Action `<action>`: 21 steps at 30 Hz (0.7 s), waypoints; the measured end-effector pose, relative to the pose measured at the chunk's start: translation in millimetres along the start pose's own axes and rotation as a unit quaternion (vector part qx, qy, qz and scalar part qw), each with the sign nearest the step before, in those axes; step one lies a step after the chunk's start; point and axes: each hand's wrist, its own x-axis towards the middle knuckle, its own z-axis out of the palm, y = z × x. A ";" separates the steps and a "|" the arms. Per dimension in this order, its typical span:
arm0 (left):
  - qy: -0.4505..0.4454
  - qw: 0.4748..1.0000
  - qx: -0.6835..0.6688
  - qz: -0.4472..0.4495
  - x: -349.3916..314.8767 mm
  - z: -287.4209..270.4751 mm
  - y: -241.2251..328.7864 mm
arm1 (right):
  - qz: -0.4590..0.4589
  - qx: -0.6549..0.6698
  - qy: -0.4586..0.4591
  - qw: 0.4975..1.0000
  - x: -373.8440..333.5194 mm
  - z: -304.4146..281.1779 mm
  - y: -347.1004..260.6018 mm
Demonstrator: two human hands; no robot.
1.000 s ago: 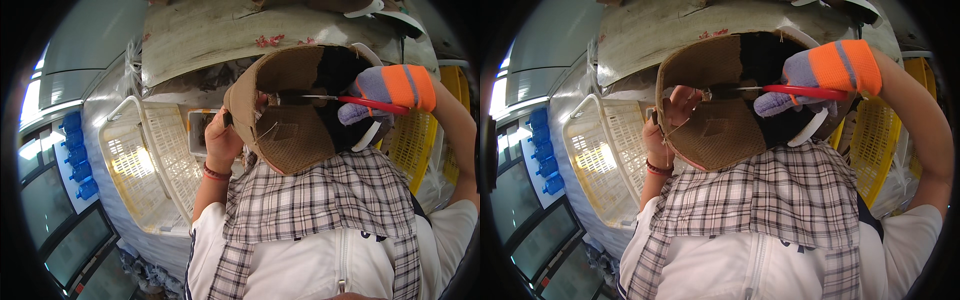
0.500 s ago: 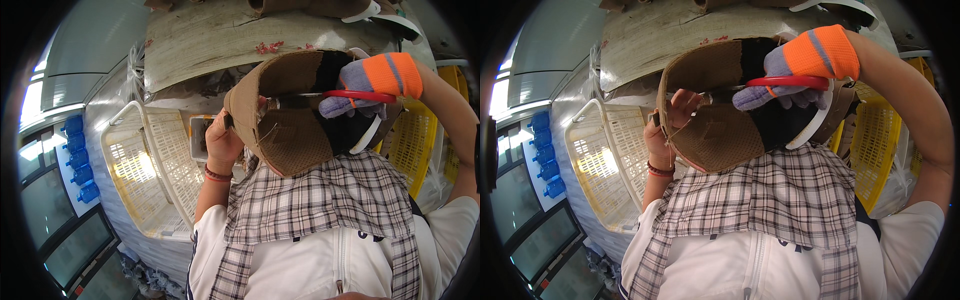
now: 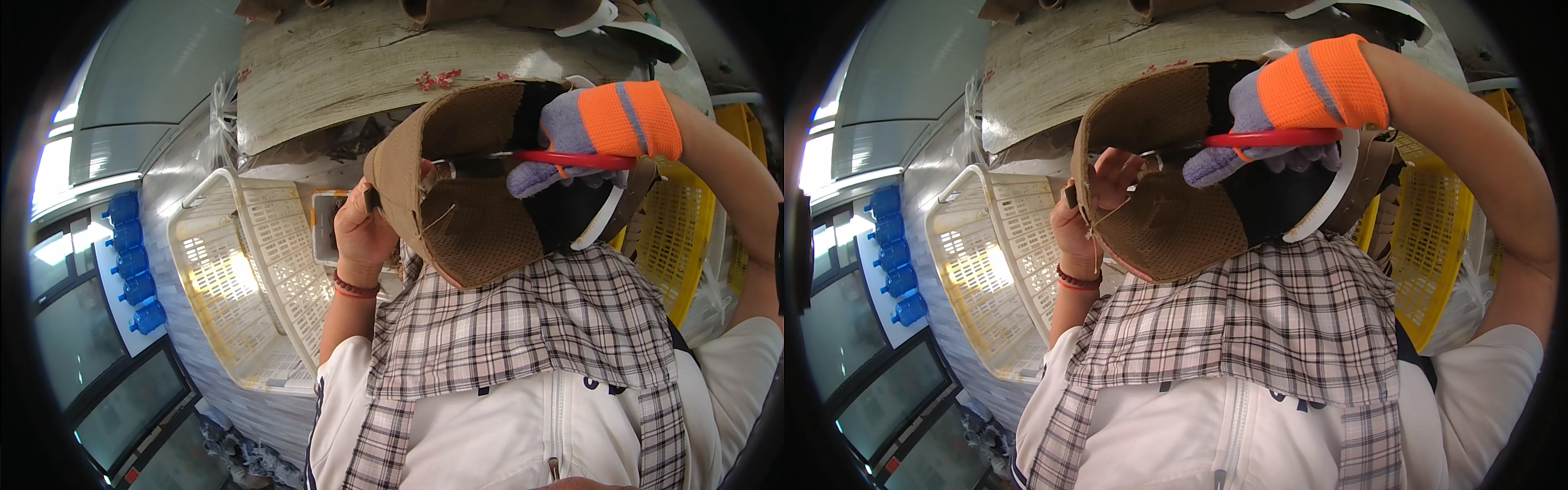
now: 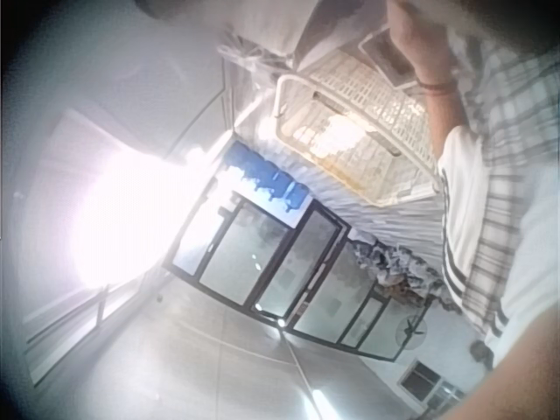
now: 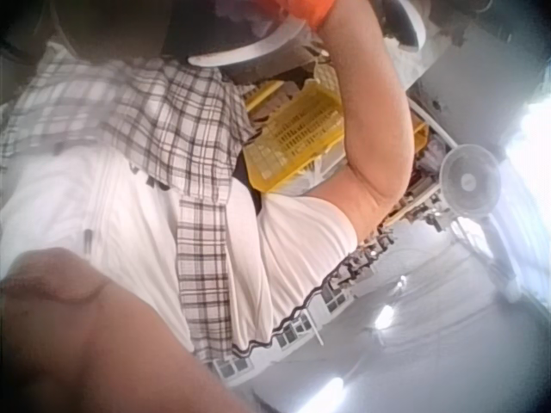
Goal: The person uses shears to trim excess material from the edges of brown shoe uppers. They hold each upper with one hand and cut along the perimeter with the other, then place the trimmed pieces into a white basket. The process is repeated for multiple uppers.
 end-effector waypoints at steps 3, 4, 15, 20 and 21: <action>0.001 1.000 0.001 0.002 0.8 0.5 0.6 | 0.013 0.003 0.008 1.000 1.9 1.3 -3.1; -0.005 1.000 0.004 0.001 1.0 0.0 1.2 | 0.018 0.006 0.017 1.000 0.9 -0.1 -2.7; -0.001 1.000 0.020 0.004 -1.1 9.1 4.8 | -0.003 -0.220 0.160 0.962 -37.1 23.1 -40.6; -0.005 0.999 -0.044 0.023 -0.3 -1.1 1.3 | -0.072 0.014 0.260 0.963 -66.5 38.2 -4.0; -0.013 0.998 -0.052 0.029 5.4 1.6 3.6 | -0.106 0.115 0.290 0.944 -72.6 43.5 11.9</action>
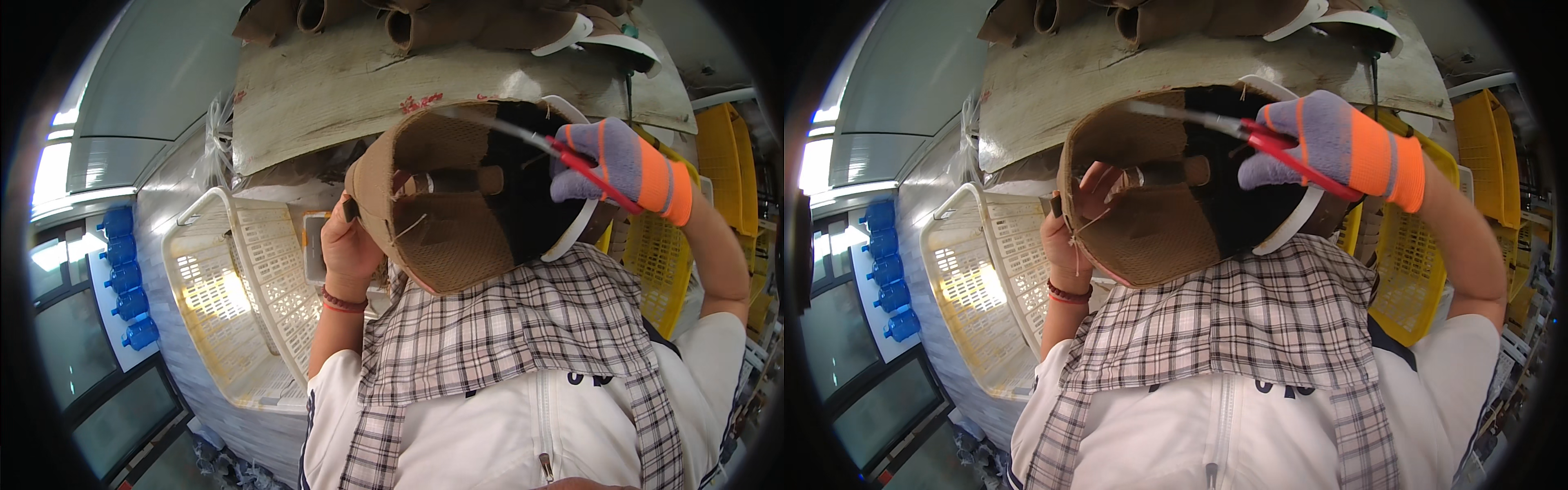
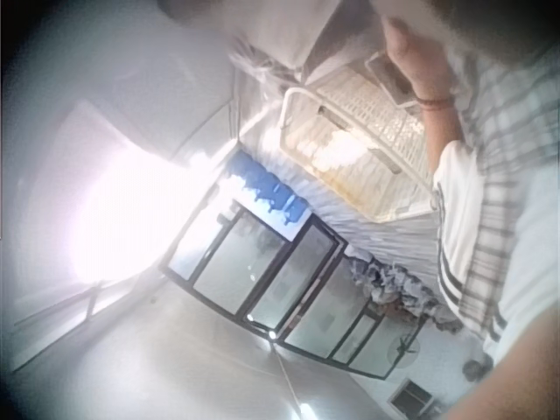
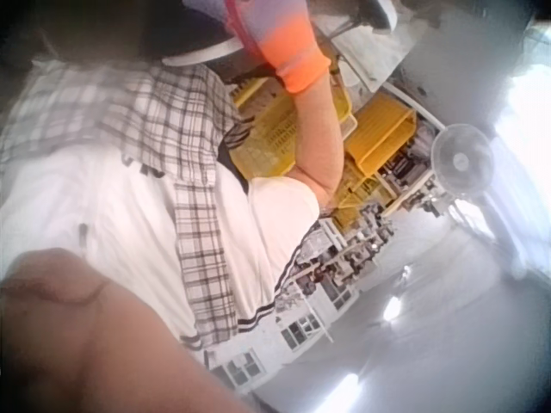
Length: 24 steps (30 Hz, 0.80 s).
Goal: The person uses shears to trim excess material from the edges of brown shoe uppers. They hold each upper with one hand and cut along the perimeter with the other, then place the trimmed pieces into a white basket. The process is repeated for multiple uppers.
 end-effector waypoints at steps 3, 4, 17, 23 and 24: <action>-0.028 0.998 -0.049 -0.007 20.9 11.7 5.9 | -0.054 0.209 0.125 0.968 -20.9 6.6 8.3; -0.043 0.999 -0.021 0.009 34.2 20.2 6.1 | -0.074 0.273 0.166 0.945 -29.8 8.3 5.0; -0.382 0.623 0.657 0.185 171.8 175.4 -154.7 | -0.028 0.177 0.690 0.701 -122.1 30.2 105.0; -0.514 0.406 0.741 0.151 155.2 154.9 -181.8 | 0.083 0.072 0.552 0.826 -132.1 98.9 183.6; -0.513 0.448 0.721 0.129 160.8 153.0 -177.4 | 0.059 0.174 0.538 0.823 -128.1 106.7 178.5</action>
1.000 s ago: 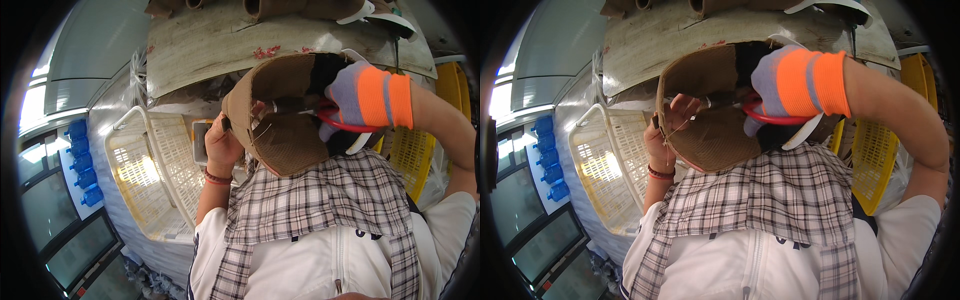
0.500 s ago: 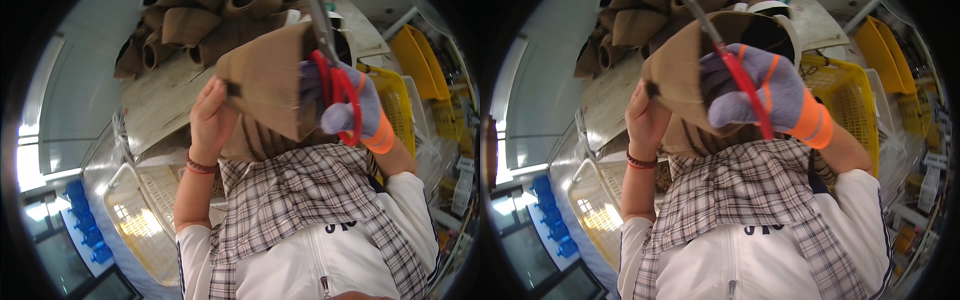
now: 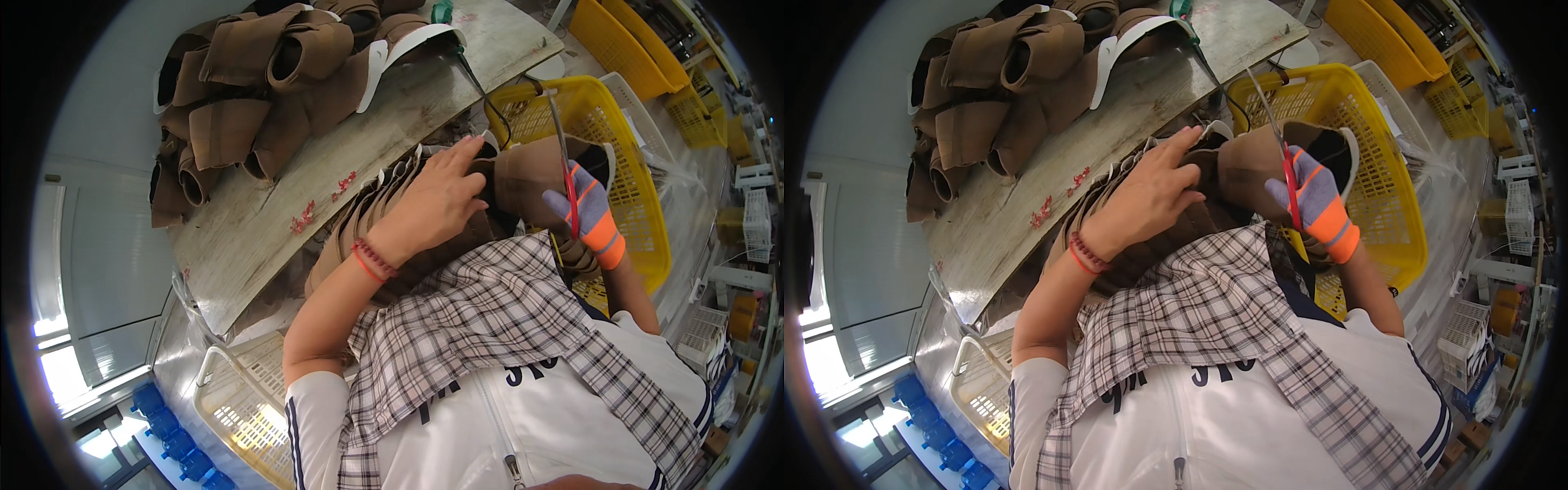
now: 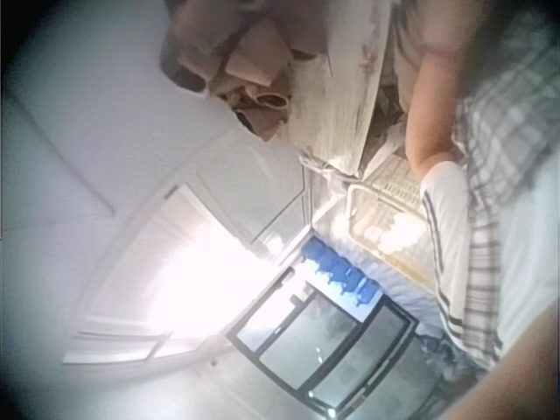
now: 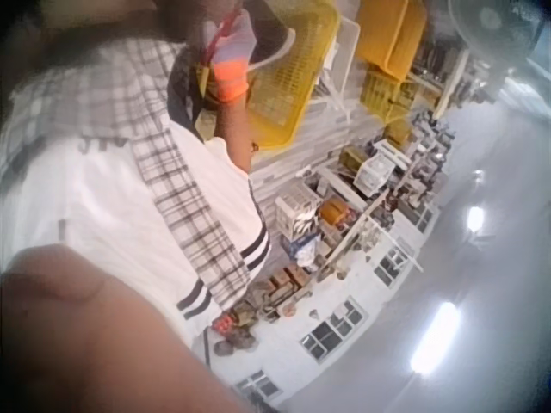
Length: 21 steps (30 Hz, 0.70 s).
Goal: The person uses shears to trim excess material from the edges of brown shoe uppers. They hold each upper with one hand and cut along the perimeter with the other, then place the trimmed pieces into a white basket. The process is repeated for multiple uppers.
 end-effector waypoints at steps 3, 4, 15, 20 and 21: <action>0.001 0.992 -0.117 -0.047 -12.0 -20.0 -13.4 | 0.061 0.167 -0.086 0.980 4.4 3.9 -11.6; -0.009 0.990 -0.132 -0.055 -12.9 -24.3 -18.8 | 0.086 0.183 -0.109 0.973 3.4 4.6 -11.5; -0.084 0.933 -0.346 -0.059 -24.1 -34.5 -37.9 | 0.078 0.268 -0.273 0.921 30.3 68.3 6.1; -0.076 0.948 -0.291 -0.105 -26.3 -22.2 -51.8 | 0.065 0.323 -0.240 0.913 32.2 127.9 12.1; -0.082 0.944 -0.303 -0.098 -22.0 -17.4 -49.3 | 0.021 0.230 -0.239 0.943 27.2 135.6 36.4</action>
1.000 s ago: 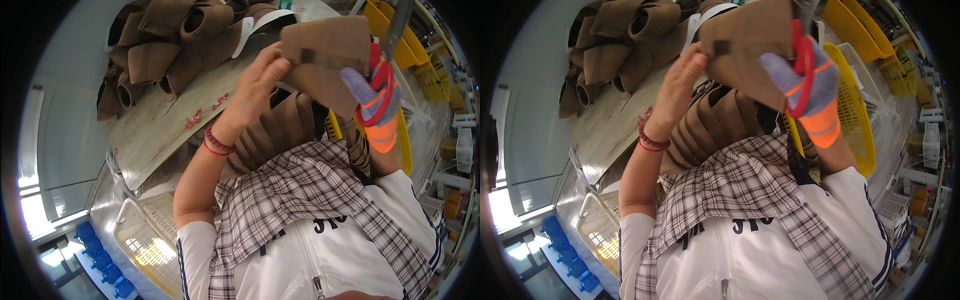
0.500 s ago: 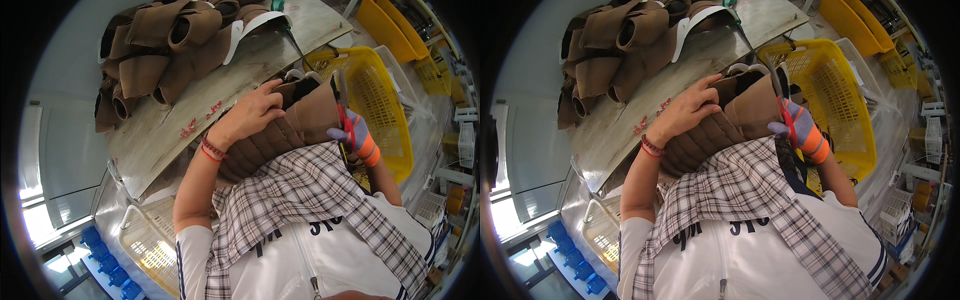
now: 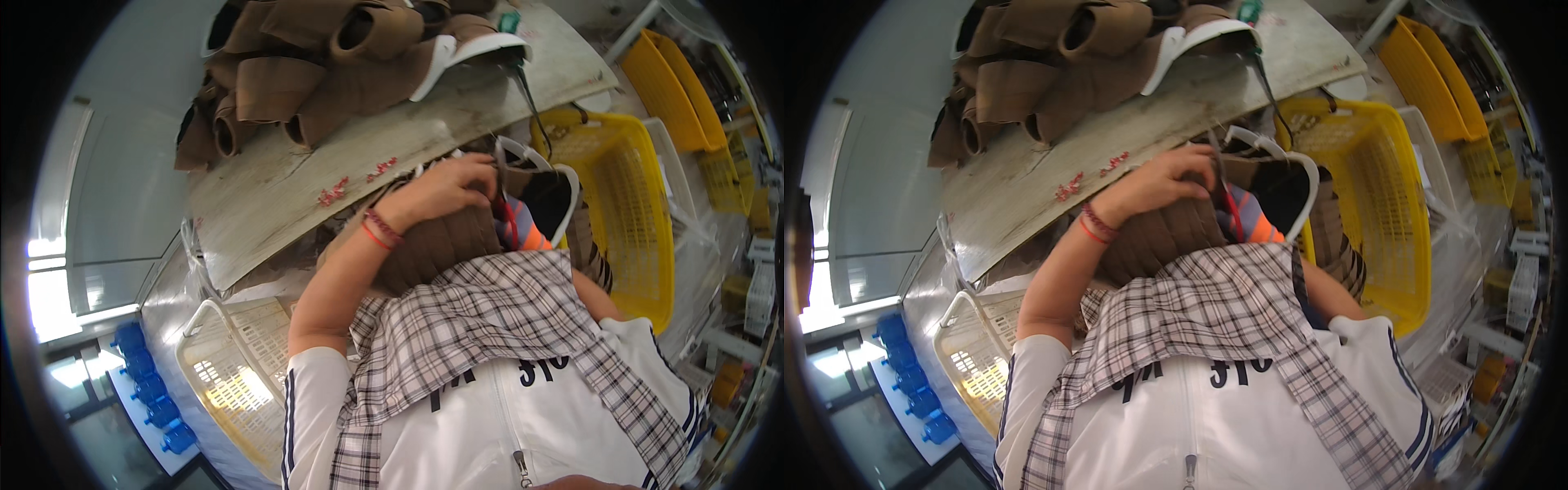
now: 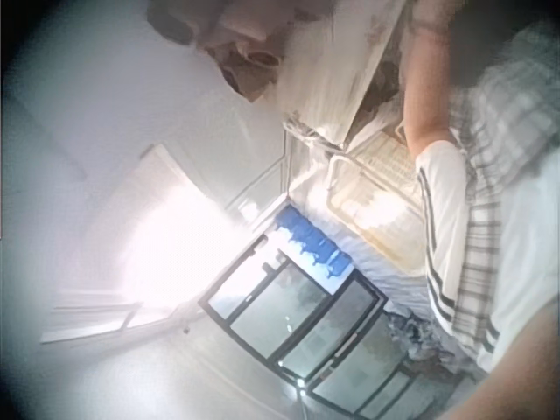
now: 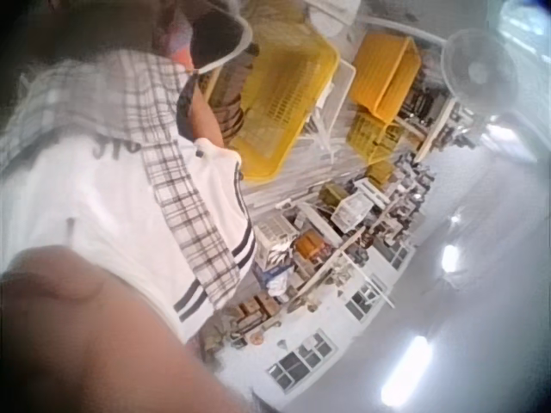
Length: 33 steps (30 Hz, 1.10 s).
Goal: The person uses shears to trim excess material from the edges of brown shoe uppers. They hold each upper with one hand and cut along the perimeter with the other, then place the trimmed pieces into a white basket. The process is repeated for multiple uppers.
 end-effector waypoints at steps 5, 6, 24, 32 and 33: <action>0.154 0.987 -0.045 -0.008 -28.2 -16.0 12.6 | 0.188 0.058 0.084 0.977 -56.3 -6.0 11.9; 0.219 0.973 -0.063 -0.036 -40.5 -25.5 4.1 | 0.171 0.171 0.155 0.958 -63.2 4.3 -11.8; 0.695 0.550 -0.462 0.028 -165.3 -170.1 -56.1 | -0.001 0.079 0.178 0.981 -67.2 -72.8 -12.5; 0.659 0.506 -0.536 0.150 -262.1 -44.4 17.2 | -0.058 0.045 0.094 0.993 -34.8 -104.7 -65.0; 0.643 0.506 -0.555 0.149 -264.5 -26.4 23.3 | -0.101 0.024 0.096 0.990 -21.1 -93.7 -79.4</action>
